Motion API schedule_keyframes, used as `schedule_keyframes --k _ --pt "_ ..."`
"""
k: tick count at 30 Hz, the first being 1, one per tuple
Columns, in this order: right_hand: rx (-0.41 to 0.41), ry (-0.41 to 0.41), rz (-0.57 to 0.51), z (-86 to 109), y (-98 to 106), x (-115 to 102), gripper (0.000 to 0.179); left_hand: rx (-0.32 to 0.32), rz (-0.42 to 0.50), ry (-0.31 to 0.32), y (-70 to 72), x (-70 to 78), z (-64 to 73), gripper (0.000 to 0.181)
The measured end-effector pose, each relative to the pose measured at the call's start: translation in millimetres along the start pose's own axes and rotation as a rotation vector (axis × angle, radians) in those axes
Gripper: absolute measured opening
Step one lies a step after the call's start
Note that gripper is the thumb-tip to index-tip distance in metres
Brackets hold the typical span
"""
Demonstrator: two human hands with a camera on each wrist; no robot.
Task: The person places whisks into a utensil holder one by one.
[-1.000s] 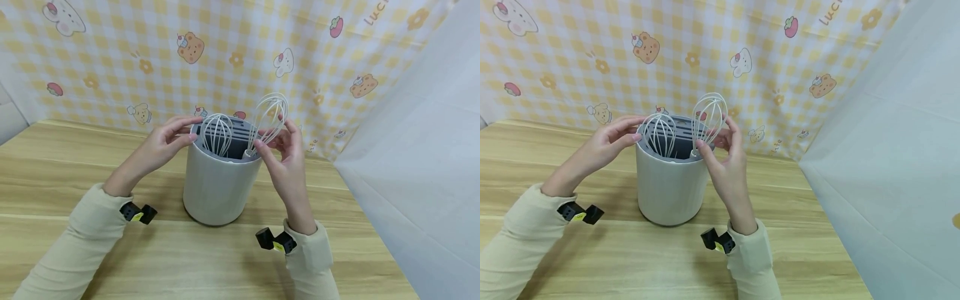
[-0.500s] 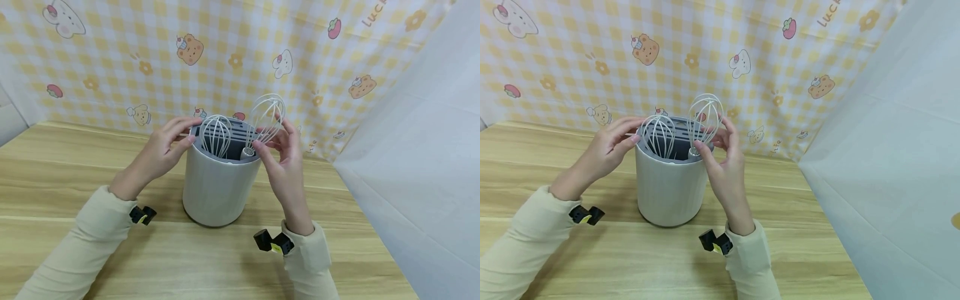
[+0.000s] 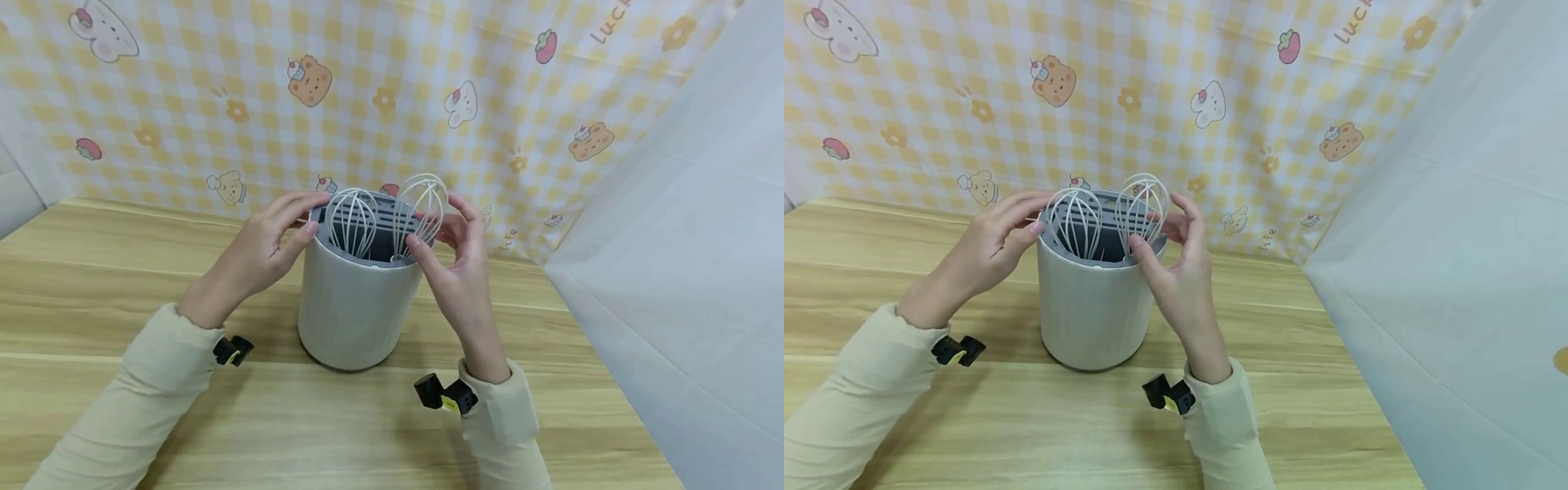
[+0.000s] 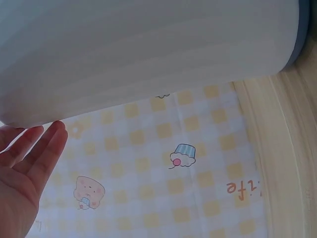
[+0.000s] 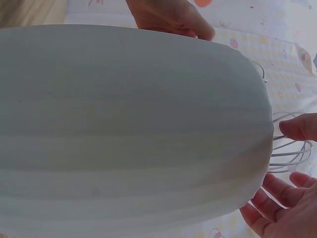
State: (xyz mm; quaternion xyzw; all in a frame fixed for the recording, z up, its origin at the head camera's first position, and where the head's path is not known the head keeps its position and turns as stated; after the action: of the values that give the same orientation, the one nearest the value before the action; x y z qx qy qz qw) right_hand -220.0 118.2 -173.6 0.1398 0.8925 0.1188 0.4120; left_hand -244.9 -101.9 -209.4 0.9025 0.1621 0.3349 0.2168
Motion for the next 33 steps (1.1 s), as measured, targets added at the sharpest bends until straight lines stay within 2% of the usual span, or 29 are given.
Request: schedule_keyframes --k 10,21,27,33 --pt "-0.06 0.083 0.144 2.2 -2 -2 0.07 -0.004 -0.08 -0.028 2.4 5.7 1.0 0.043" --pt "-0.08 0.102 0.242 1.8 -1 -4 0.05 -0.006 -0.128 -0.038 3.7 8.6 0.2 0.043" --pt "-0.092 0.084 0.219 1.2 5 -3 0.049 -0.009 -0.13 -0.043 3.8 8.9 -0.3 0.043" --pt "-0.057 0.051 0.156 -0.6 23 -3 0.05 -0.017 -0.129 -0.047 4.3 9.7 -0.6 0.044"
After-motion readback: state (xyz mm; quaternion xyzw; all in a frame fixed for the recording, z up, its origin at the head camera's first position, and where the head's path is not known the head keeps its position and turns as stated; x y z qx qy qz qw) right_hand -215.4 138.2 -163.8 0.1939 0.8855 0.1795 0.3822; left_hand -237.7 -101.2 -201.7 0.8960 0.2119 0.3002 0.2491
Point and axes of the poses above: each hand's wrist, its own z-axis away from the middle knuckle, its own y-axis out of the back of the hand, x = y × z, the point moved 7 cm from there along -z, towards the middle knuckle, and after that the axes turned 6 degrees about z, right-handed, at the moved point
